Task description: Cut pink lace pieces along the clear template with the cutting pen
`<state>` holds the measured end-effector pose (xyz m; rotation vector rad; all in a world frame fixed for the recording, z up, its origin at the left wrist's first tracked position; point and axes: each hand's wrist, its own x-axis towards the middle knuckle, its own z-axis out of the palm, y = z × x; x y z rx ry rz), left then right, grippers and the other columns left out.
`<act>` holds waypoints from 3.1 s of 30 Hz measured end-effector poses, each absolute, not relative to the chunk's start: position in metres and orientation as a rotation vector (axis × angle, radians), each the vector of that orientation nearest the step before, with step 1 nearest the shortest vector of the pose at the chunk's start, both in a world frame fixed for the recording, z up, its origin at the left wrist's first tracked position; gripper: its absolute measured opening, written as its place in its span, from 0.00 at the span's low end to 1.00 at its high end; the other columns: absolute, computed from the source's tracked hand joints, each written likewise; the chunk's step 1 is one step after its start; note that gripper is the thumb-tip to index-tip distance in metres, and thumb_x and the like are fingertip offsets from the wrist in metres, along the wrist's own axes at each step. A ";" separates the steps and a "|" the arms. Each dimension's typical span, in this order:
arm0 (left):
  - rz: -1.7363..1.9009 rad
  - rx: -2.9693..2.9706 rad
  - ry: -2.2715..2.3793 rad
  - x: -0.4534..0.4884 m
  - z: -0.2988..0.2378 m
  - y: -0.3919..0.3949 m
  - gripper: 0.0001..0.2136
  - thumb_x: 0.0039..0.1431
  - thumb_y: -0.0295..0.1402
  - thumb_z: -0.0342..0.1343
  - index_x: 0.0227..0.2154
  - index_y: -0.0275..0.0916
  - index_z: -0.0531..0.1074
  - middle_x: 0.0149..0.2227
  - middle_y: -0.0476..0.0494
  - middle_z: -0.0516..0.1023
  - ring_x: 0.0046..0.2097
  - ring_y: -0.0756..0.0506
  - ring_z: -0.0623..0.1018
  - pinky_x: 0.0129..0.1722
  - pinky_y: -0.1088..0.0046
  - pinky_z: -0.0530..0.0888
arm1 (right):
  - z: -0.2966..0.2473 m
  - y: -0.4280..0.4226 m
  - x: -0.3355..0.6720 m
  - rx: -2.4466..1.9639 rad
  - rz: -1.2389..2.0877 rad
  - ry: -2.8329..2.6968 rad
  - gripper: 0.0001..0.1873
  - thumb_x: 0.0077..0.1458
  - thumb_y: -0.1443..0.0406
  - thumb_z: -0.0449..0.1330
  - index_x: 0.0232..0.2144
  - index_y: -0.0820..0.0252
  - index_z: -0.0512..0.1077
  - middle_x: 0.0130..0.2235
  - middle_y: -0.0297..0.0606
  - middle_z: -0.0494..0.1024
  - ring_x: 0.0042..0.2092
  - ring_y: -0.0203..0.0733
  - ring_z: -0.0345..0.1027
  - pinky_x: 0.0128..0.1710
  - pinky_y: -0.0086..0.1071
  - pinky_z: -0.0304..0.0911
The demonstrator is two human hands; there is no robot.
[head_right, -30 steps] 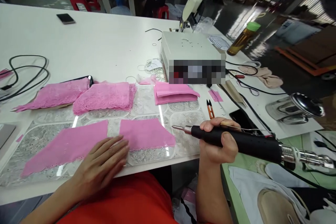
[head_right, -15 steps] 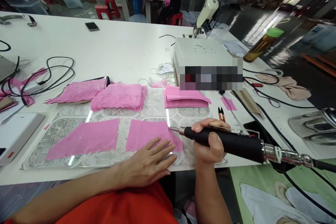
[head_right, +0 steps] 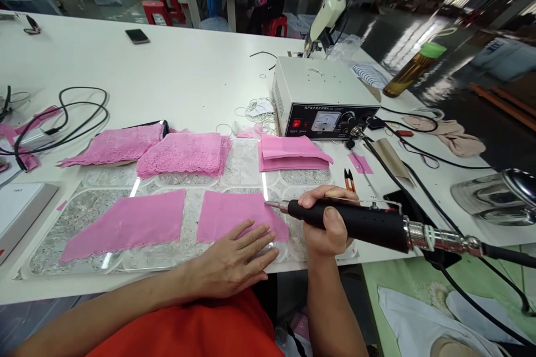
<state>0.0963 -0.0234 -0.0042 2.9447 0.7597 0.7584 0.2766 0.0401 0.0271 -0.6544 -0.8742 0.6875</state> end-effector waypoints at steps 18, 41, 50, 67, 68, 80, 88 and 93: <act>0.695 2.971 0.761 0.095 -0.006 -0.022 0.16 0.69 0.39 0.47 0.52 0.36 0.70 0.54 0.39 0.75 0.57 0.38 0.72 0.59 0.54 0.66 | 0.035 0.036 0.279 -0.658 0.693 -0.909 0.06 0.44 0.65 0.56 0.29 0.57 0.68 0.26 0.30 0.71 0.22 0.33 0.64 0.23 0.32 0.64; 0.720 2.957 0.772 0.096 -0.006 -0.022 0.16 0.69 0.39 0.47 0.52 0.36 0.70 0.53 0.40 0.76 0.57 0.39 0.72 0.61 0.55 0.63 | 0.039 0.016 0.303 -0.703 0.697 -0.957 0.07 0.44 0.64 0.57 0.29 0.58 0.69 0.26 0.32 0.70 0.22 0.33 0.64 0.21 0.32 0.64; 0.702 2.970 0.760 0.096 -0.005 -0.022 0.16 0.69 0.39 0.48 0.53 0.36 0.70 0.55 0.41 0.75 0.59 0.40 0.71 0.62 0.55 0.62 | 0.042 0.001 0.322 -0.736 0.688 -0.953 0.09 0.42 0.64 0.59 0.30 0.59 0.70 0.26 0.32 0.71 0.21 0.33 0.64 0.20 0.32 0.64; 0.603 2.993 0.689 0.098 -0.001 -0.023 0.18 0.69 0.41 0.47 0.56 0.38 0.67 0.59 0.38 0.70 0.61 0.39 0.68 0.62 0.54 0.62 | 0.038 0.002 0.322 -0.733 0.703 -0.959 0.08 0.43 0.63 0.61 0.29 0.59 0.69 0.26 0.32 0.71 0.22 0.34 0.64 0.21 0.33 0.65; 0.600 2.988 0.696 0.100 0.000 -0.024 0.19 0.68 0.42 0.48 0.56 0.39 0.66 0.59 0.36 0.69 0.61 0.38 0.68 0.61 0.54 0.63 | 0.037 0.002 0.322 -0.729 0.707 -0.965 0.08 0.44 0.63 0.61 0.29 0.59 0.69 0.26 0.32 0.71 0.22 0.34 0.64 0.21 0.33 0.65; 0.600 2.997 0.639 0.123 -0.003 -0.023 0.23 0.64 0.44 0.53 0.56 0.36 0.65 0.56 0.29 0.71 0.58 0.35 0.72 0.58 0.57 0.67 | 0.036 0.002 0.324 -0.693 0.711 -0.974 0.07 0.45 0.65 0.60 0.29 0.59 0.70 0.27 0.32 0.72 0.23 0.34 0.65 0.22 0.33 0.65; 0.513 3.007 0.650 0.122 -0.006 -0.024 0.23 0.65 0.44 0.52 0.58 0.38 0.63 0.58 0.31 0.69 0.61 0.35 0.69 0.60 0.52 0.63 | 0.036 0.004 0.323 -0.689 0.708 -0.969 0.06 0.44 0.65 0.59 0.29 0.59 0.70 0.26 0.32 0.72 0.22 0.34 0.64 0.21 0.33 0.64; 0.562 3.034 0.631 0.120 -0.005 -0.023 0.24 0.64 0.45 0.53 0.58 0.39 0.63 0.59 0.32 0.69 0.60 0.36 0.68 0.60 0.52 0.62 | 0.040 0.002 0.330 -0.742 0.616 -0.829 0.09 0.40 0.63 0.56 0.28 0.59 0.70 0.26 0.32 0.71 0.21 0.33 0.62 0.20 0.32 0.62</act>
